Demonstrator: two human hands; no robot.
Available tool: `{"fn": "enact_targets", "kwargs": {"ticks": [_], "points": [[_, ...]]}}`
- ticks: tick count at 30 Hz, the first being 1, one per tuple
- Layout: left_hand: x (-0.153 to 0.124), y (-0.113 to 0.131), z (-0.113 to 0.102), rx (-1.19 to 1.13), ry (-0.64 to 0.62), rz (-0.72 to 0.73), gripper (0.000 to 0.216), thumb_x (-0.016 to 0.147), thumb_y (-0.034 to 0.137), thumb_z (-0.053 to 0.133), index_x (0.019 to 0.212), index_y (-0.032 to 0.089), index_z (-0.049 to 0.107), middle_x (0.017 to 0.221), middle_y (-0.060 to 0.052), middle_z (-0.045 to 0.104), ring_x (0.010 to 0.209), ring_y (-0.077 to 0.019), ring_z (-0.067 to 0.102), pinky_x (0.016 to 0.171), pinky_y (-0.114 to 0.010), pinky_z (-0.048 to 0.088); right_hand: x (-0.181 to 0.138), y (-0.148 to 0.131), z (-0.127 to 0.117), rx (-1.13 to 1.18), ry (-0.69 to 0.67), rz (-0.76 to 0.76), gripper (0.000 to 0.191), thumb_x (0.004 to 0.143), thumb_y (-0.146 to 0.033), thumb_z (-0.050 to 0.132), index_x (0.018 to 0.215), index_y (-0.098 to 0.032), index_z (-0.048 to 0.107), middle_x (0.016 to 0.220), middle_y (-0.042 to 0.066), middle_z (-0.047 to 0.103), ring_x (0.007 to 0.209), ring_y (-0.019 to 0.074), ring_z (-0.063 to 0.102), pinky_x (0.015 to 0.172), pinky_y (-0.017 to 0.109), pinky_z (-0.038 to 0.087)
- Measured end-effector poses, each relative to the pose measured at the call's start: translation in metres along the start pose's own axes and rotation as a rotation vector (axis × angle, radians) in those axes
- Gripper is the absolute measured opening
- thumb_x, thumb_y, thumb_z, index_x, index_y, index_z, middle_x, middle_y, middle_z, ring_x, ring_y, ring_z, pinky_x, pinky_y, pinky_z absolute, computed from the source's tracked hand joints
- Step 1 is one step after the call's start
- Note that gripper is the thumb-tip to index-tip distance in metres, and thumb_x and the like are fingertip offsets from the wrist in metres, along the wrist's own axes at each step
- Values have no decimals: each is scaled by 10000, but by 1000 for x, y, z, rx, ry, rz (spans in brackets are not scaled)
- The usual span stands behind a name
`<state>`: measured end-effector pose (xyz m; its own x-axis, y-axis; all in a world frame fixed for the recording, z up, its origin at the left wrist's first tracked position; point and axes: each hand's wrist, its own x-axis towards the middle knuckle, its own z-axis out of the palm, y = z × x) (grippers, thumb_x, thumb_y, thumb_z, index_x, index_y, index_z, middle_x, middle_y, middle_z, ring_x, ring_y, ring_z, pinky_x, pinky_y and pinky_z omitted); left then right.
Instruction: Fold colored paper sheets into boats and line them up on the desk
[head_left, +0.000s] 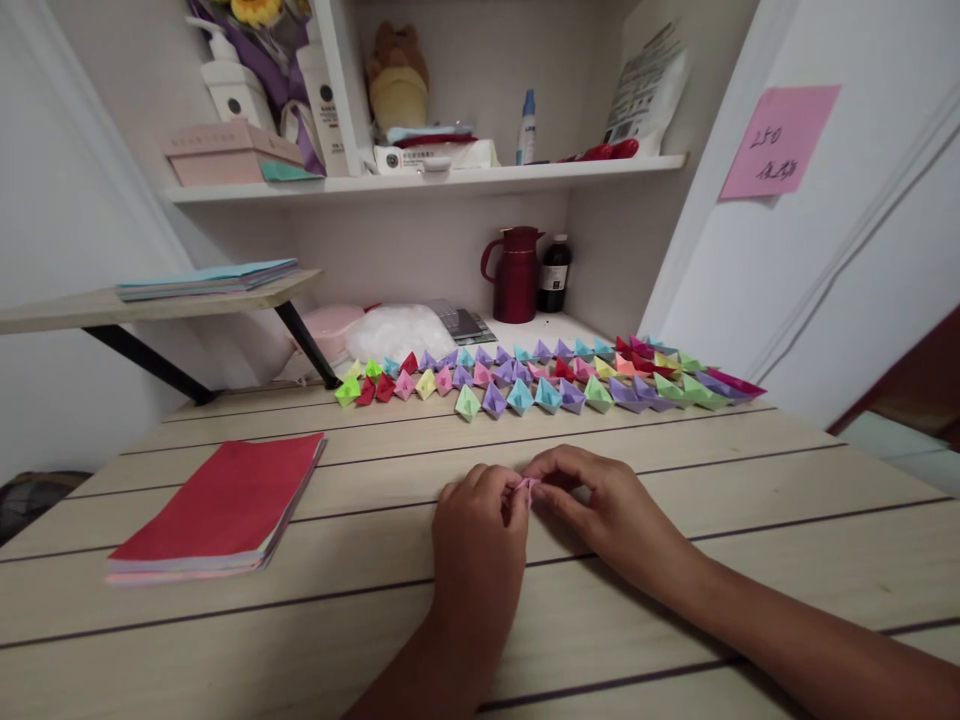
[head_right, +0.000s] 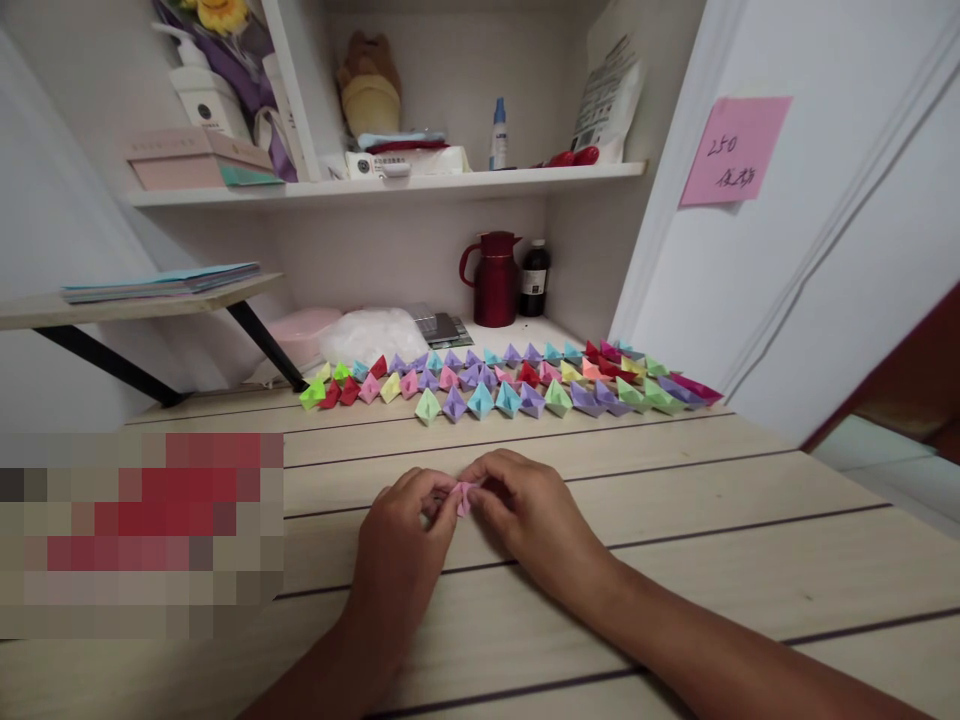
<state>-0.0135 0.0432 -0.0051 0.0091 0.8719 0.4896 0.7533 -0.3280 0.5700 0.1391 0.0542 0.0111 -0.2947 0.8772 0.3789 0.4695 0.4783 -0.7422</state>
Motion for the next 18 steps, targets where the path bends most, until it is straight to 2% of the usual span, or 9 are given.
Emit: {"fn": "enact_targets", "kwargs": {"ticks": [4, 8, 18], "points": [[0, 0, 0, -97, -21, -16, 88, 812, 164, 592, 758, 221, 631, 757, 6, 683, 709, -164, 607, 709, -296, 407, 1, 1, -2, 12, -6, 13, 117, 865, -266, 583, 815, -225, 682, 829, 30, 702, 741, 189, 629, 680, 292, 492], [2, 0, -2, -131, 35, 10, 113, 797, 120, 599, 801, 220, 651, 811, 2, 695, 758, -166, 630, 776, -317, 408, 2, 3, -4, -10, -3, 5, 112, 866, -265, 594, 841, -226, 696, 826, 28, 699, 738, 186, 626, 675, 286, 483], [3, 2, -5, -38, 46, 74, 125, 781, 108, 615, 748, 226, 640, 736, 12, 704, 731, -164, 632, 830, -348, 381, 1, 2, -3, -77, 1, -53, 81, 859, -237, 594, 851, -235, 675, 857, 33, 695, 786, 196, 632, 709, 299, 489]]}}
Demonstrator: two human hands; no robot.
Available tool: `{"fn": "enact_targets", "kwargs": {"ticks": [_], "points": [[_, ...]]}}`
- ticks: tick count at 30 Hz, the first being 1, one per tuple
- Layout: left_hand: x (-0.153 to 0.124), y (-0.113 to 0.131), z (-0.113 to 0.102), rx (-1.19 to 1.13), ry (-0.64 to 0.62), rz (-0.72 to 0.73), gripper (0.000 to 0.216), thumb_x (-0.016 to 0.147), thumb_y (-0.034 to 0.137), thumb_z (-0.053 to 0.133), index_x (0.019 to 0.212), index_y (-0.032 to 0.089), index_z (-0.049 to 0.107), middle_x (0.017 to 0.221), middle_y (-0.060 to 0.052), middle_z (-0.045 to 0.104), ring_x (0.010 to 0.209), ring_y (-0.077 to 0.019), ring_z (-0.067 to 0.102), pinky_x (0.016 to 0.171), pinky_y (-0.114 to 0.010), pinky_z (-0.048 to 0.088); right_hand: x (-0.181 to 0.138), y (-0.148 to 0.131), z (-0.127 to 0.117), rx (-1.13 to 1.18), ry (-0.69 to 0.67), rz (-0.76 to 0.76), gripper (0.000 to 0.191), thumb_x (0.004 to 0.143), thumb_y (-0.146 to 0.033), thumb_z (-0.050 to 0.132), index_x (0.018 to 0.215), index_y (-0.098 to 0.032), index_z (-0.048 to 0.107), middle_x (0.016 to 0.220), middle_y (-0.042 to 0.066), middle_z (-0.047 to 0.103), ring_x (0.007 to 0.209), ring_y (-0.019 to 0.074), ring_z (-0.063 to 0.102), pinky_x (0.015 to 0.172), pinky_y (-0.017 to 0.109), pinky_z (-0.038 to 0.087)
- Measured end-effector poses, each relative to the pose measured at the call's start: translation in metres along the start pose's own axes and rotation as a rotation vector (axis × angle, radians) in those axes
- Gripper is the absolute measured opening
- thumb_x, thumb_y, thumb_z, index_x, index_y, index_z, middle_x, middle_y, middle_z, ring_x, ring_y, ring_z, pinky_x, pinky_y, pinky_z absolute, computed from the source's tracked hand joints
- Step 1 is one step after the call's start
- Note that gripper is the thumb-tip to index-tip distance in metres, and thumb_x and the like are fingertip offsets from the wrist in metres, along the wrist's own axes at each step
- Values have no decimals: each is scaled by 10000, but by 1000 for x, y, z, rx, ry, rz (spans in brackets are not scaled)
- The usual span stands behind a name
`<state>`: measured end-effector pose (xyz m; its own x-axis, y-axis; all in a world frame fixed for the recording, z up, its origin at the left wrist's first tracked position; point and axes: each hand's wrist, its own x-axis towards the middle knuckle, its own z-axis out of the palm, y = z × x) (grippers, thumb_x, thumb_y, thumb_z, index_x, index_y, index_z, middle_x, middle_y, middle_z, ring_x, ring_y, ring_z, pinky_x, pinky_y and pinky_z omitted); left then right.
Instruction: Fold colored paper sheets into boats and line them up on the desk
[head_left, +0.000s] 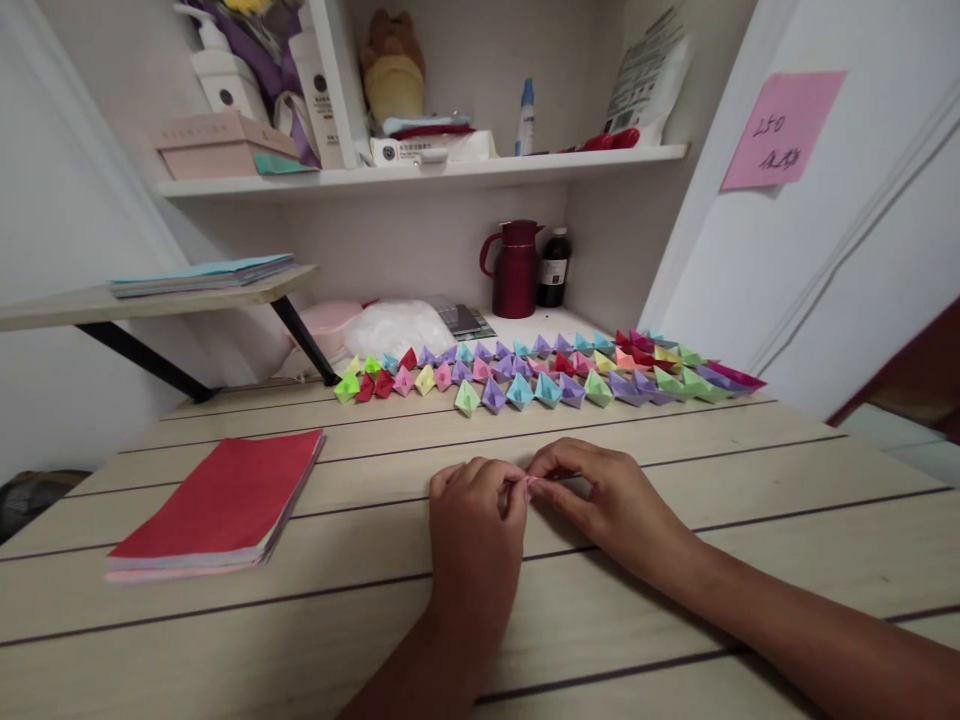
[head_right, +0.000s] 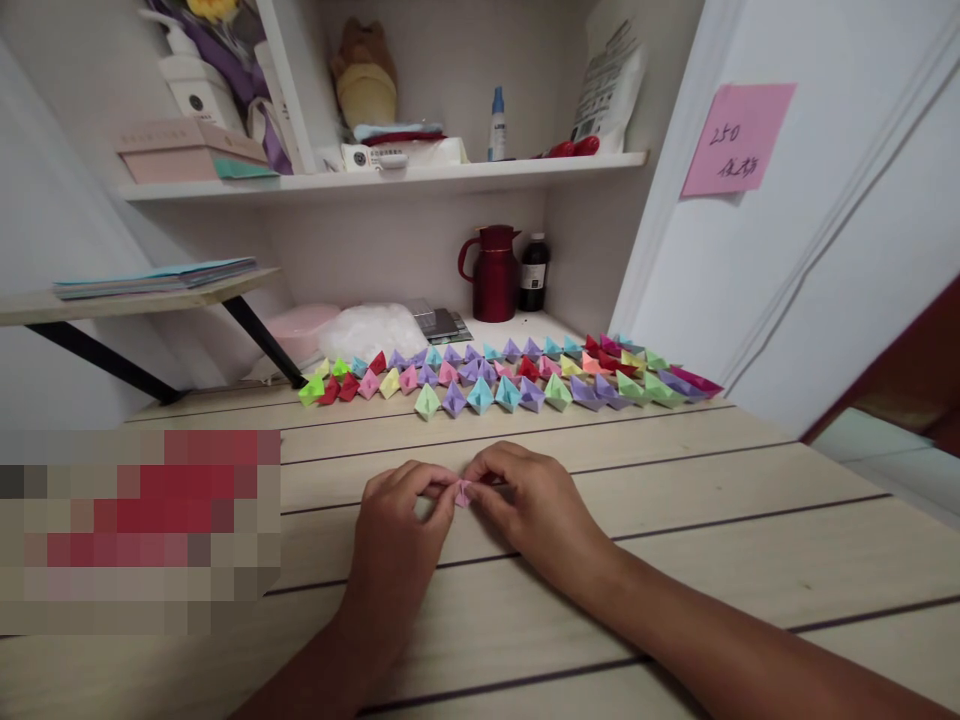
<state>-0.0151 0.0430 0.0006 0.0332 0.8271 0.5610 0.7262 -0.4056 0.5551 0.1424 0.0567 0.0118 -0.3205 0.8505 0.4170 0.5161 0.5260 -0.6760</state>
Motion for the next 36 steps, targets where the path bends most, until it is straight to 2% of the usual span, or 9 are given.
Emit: {"fn": "enact_targets", "kwargs": {"ticks": [7, 14, 23, 30, 33, 36], "points": [[0, 1, -1, 34, 7, 55, 142, 773, 93, 616, 739, 231, 619, 726, 25, 701, 724, -164, 637, 849, -346, 371, -2, -1, -1, -70, 2, 0, 44, 851, -244, 604, 828, -236, 640, 821, 20, 689, 757, 190, 629, 684, 291, 479], [1, 0, -1, 28, 10, 60, 117, 778, 117, 625, 742, 228, 614, 717, 32, 695, 725, -158, 636, 845, -340, 372, -1, -4, -4, -150, -3, -57, 109, 880, -249, 573, 836, -241, 672, 827, 23, 706, 771, 195, 632, 704, 303, 461], [0, 1, -2, 29, -5, 66, 116, 785, 128, 629, 735, 232, 619, 709, 45, 695, 707, -144, 627, 869, -343, 358, -1, -7, -5, -196, -15, -5, 61, 861, -256, 610, 848, -248, 669, 793, -2, 720, 728, 181, 632, 697, 293, 446], [0, -2, 0, 1, 17, 103, 129, 776, 109, 630, 733, 230, 616, 703, 59, 678, 707, -133, 620, 892, -340, 350, -2, -6, -8, -269, 8, -114, 103, 879, -233, 585, 826, -230, 673, 778, -7, 719, 732, 173, 628, 726, 306, 418], [0, -2, 0, 14, 18, 104, 155, 756, 86, 620, 684, 221, 600, 682, 59, 666, 707, -131, 618, 914, -347, 342, -2, -7, -9, -249, 18, -161, 109, 869, -183, 578, 815, -219, 665, 812, 1, 713, 776, 177, 625, 762, 313, 414], [0, 1, 1, 7, 6, 59, 168, 723, 70, 607, 632, 208, 579, 638, 54, 647, 678, -133, 604, 861, -333, 374, -2, -8, -9, -139, 5, -133, 131, 842, -126, 576, 785, -210, 659, 811, 4, 698, 792, 171, 618, 741, 290, 426]]}}
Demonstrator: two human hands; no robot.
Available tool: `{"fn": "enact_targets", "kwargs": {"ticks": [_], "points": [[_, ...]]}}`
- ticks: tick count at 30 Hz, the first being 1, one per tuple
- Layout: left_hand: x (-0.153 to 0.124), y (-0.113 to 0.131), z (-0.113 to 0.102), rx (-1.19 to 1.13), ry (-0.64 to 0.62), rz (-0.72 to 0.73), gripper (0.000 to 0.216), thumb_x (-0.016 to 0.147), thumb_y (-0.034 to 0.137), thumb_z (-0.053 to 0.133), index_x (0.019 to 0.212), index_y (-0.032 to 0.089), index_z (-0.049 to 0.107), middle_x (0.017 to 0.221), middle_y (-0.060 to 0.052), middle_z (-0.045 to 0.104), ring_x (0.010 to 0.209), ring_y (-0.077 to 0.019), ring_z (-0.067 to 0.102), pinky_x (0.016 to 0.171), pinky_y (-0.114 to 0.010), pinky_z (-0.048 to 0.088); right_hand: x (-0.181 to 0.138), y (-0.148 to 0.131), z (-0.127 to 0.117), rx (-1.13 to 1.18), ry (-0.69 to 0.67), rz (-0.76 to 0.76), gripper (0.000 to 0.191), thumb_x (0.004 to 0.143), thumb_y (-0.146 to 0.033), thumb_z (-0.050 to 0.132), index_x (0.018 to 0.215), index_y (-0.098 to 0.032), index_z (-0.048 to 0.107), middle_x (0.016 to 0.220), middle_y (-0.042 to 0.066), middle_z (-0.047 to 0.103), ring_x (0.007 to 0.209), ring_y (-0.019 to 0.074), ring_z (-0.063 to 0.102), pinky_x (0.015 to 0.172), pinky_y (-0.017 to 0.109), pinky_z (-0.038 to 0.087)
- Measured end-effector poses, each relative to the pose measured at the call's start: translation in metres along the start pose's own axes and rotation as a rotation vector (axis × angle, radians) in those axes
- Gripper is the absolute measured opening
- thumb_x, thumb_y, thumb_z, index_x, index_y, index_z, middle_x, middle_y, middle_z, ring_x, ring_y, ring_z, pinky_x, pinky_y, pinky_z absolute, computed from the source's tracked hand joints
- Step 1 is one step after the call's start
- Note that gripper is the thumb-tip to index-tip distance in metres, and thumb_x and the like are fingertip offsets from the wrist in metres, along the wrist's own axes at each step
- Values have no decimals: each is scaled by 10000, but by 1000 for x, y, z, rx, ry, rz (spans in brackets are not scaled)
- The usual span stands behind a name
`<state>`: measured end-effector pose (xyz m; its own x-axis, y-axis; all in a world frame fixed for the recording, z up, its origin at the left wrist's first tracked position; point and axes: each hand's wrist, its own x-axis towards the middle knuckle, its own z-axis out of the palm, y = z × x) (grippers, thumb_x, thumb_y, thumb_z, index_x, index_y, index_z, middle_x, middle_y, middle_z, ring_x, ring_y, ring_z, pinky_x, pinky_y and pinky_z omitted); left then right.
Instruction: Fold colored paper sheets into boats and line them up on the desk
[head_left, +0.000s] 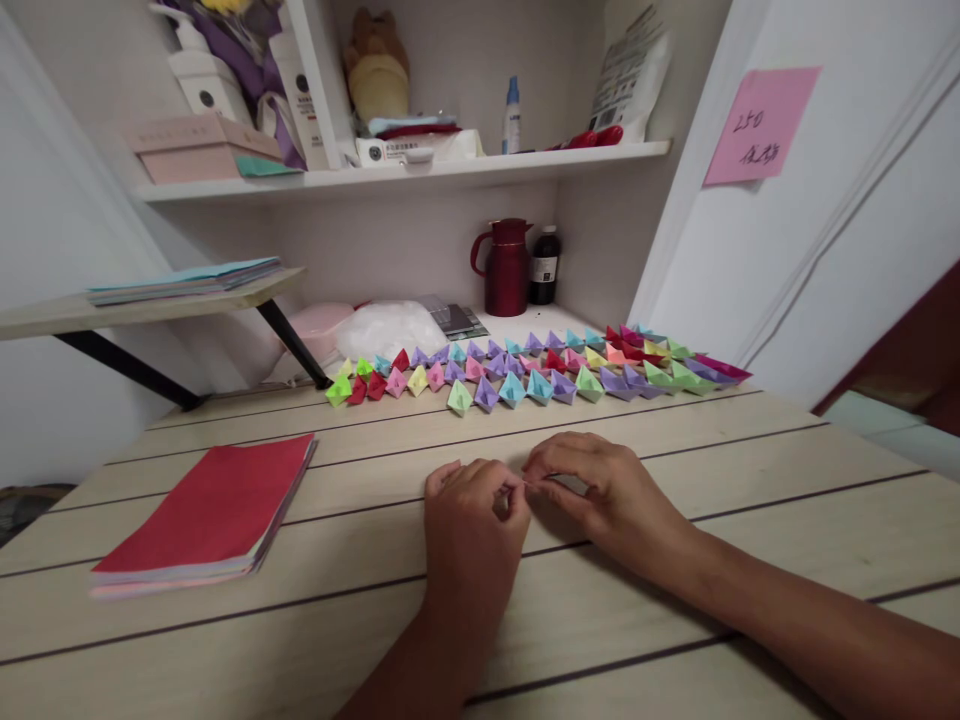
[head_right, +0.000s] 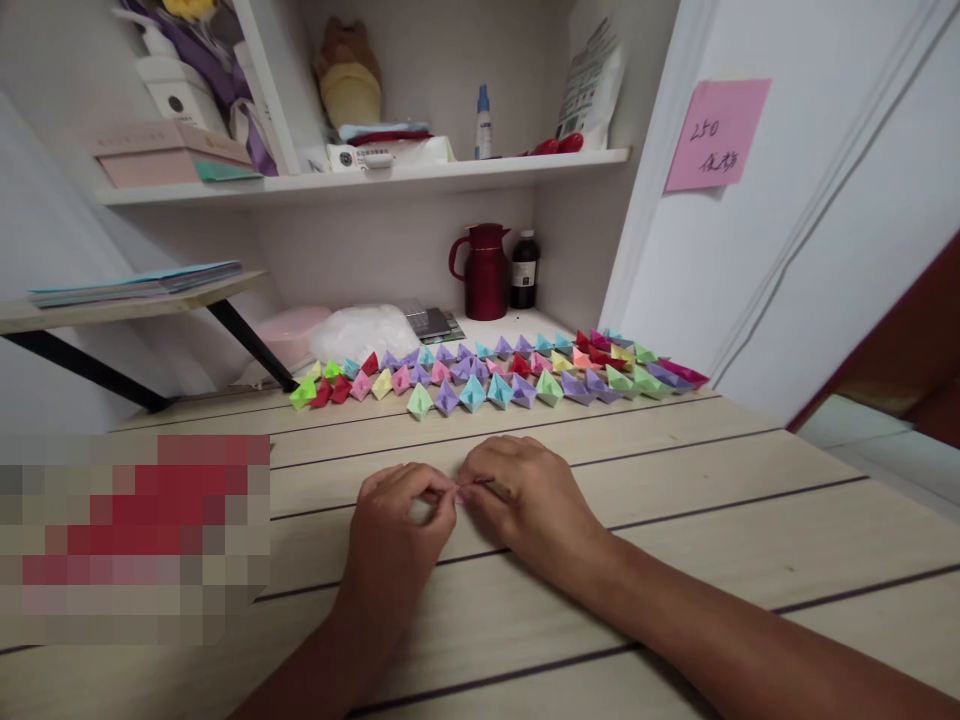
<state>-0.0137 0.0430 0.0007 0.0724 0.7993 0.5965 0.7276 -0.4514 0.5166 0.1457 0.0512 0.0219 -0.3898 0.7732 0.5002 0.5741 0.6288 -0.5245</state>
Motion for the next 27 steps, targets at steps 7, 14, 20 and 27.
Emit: {"fn": "enact_targets", "kwargs": {"ticks": [7, 14, 20, 27], "points": [[1, 1, 1, -100, -32, -103, 141, 673, 90, 568, 588, 204, 566, 594, 42, 624, 600, -125, 582, 678, -253, 429, 2, -2, 0, 282, -46, 169, 138, 815, -125, 587, 730, -198, 668, 741, -10, 694, 743, 162, 622, 681, 259, 448], [14, -14, -11, -266, 8, -443, 107, 699, 113, 563, 656, 204, 601, 655, 30, 663, 615, -133, 629, 588, -226, 454, 6, 10, -2, 357, -40, 337, 89, 804, -187, 620, 735, -185, 676, 739, 6, 722, 729, 172, 643, 673, 263, 462], [10, -10, -7, -240, -28, -181, 246, 722, 82, 636, 907, 234, 693, 928, 3, 712, 787, -157, 648, 801, -328, 486, 6, 9, 1, 286, -39, 295, 85, 816, -208, 628, 747, -199, 677, 741, -7, 718, 730, 163, 646, 680, 248, 467], [6, -2, -6, -142, -43, -18, 160, 755, 81, 670, 773, 239, 695, 756, 46, 726, 767, -157, 659, 929, -410, 408, 3, 6, 2, 239, -20, 259, 71, 819, -215, 643, 764, -209, 689, 753, -14, 724, 736, 157, 653, 682, 234, 471]]}}
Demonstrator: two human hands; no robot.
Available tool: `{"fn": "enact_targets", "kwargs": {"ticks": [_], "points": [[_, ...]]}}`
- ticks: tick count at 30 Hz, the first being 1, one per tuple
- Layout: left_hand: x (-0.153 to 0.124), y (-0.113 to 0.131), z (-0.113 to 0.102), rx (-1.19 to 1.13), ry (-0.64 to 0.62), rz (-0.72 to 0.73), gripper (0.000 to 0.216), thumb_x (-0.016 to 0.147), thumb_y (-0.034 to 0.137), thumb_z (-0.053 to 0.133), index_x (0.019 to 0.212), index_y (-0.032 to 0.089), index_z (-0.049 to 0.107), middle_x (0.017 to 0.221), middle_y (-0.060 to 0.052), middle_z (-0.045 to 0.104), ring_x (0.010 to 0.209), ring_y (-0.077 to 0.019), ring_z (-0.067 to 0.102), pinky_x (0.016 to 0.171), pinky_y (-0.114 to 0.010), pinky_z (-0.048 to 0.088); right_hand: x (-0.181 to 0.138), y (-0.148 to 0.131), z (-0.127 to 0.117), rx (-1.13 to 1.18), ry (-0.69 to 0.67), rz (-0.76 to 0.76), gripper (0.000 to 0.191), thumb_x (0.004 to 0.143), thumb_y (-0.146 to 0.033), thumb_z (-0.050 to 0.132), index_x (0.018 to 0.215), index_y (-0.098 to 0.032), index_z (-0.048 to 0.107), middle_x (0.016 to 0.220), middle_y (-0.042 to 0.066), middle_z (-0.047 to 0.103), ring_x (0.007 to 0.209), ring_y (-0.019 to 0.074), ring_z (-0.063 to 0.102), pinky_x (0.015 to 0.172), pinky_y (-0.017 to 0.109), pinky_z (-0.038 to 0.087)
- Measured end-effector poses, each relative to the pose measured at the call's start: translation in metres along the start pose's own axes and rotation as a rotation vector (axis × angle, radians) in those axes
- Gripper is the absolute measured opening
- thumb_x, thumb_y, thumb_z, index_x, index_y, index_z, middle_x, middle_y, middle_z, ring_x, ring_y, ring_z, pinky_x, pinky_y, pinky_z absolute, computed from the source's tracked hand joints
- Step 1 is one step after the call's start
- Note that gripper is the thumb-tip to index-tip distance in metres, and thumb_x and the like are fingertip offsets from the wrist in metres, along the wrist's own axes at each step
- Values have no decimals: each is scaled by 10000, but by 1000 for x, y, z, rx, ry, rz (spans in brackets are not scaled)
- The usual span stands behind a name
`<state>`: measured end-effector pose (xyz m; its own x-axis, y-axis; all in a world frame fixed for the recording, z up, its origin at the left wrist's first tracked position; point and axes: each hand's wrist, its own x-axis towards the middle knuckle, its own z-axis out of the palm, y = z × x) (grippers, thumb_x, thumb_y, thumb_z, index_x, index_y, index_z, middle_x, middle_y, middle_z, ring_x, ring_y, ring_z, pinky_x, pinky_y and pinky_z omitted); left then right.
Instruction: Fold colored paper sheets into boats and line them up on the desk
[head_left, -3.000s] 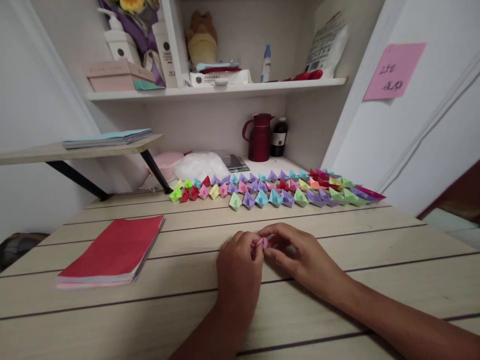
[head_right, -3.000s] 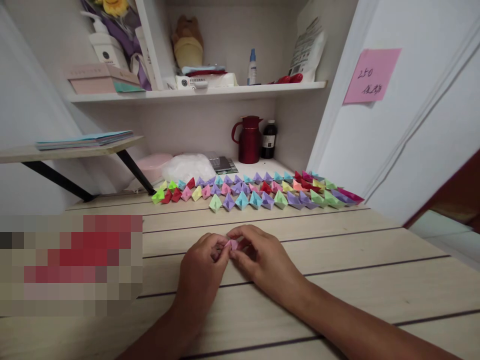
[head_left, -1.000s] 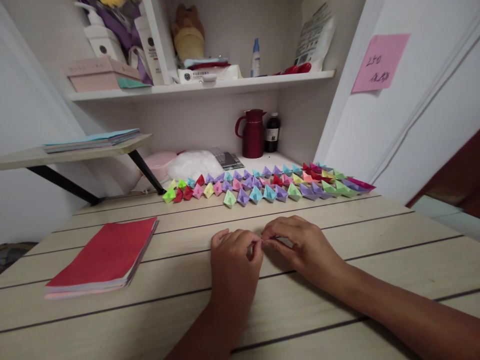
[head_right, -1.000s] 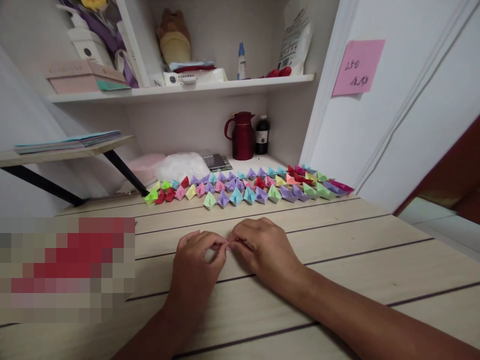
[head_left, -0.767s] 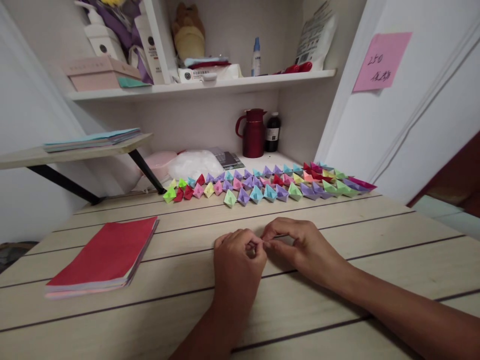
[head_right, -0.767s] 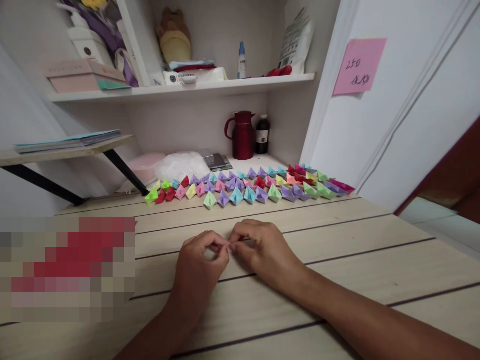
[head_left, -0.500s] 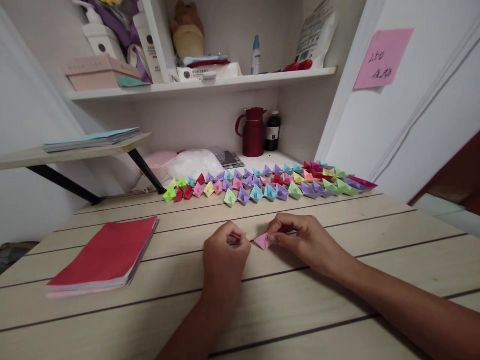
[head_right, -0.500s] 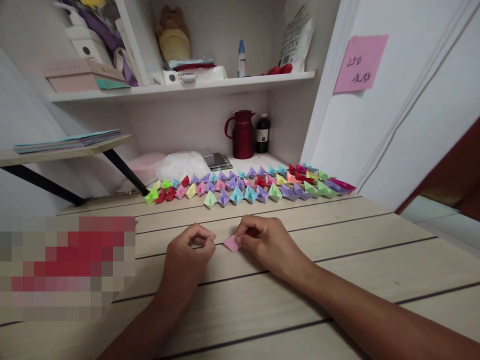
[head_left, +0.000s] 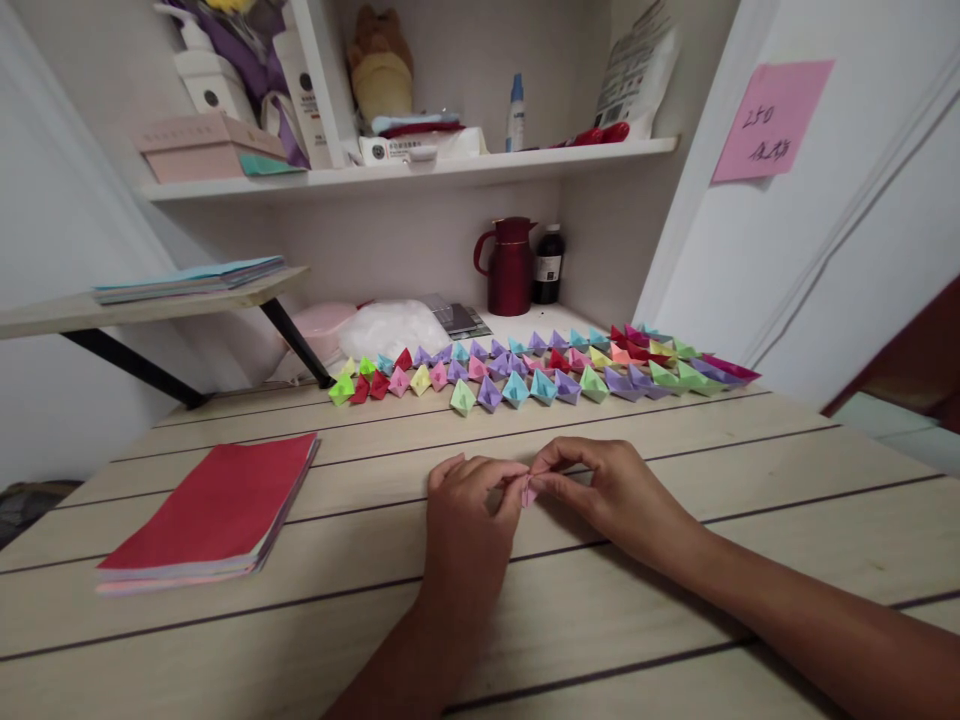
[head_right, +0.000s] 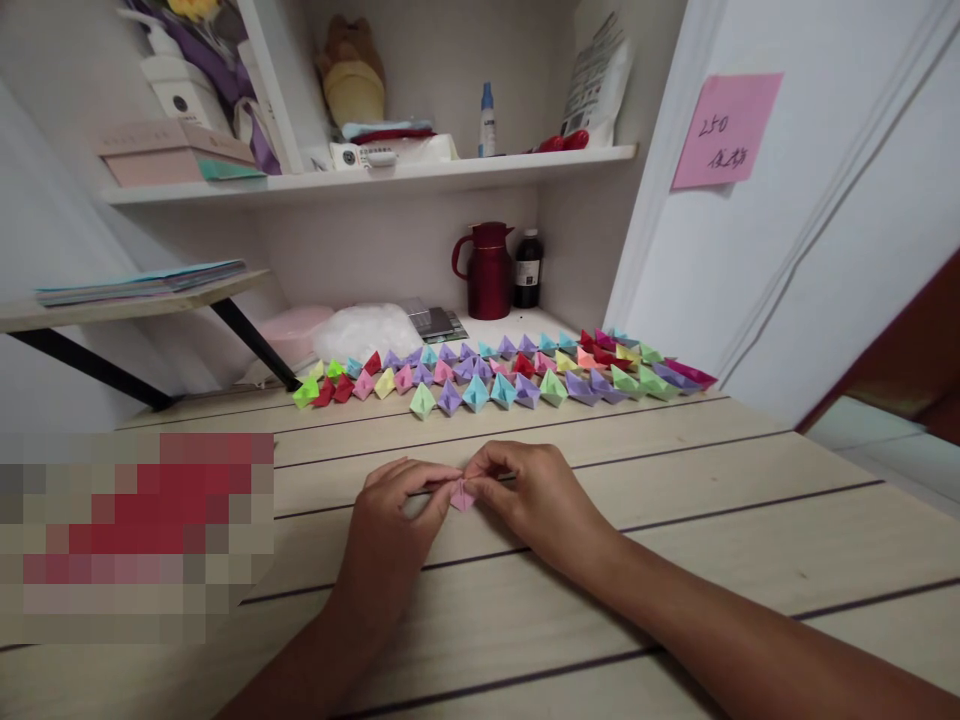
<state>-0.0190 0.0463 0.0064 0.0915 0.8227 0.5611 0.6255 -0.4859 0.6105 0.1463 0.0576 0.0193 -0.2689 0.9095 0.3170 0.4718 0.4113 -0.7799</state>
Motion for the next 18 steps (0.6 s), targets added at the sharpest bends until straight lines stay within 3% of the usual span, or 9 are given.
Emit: {"fn": "enact_targets", "kwargs": {"ticks": [18], "points": [[-4, 0, 8, 127, 76, 36, 152, 732, 76, 641, 670, 213, 619, 667, 47, 685, 692, -145, 629, 907, -386, 383, -2, -3, 2, -85, 18, -52, 91, 815, -237, 626, 753, -216, 690, 751, 6, 731, 719, 182, 660, 672, 269, 486]]}}
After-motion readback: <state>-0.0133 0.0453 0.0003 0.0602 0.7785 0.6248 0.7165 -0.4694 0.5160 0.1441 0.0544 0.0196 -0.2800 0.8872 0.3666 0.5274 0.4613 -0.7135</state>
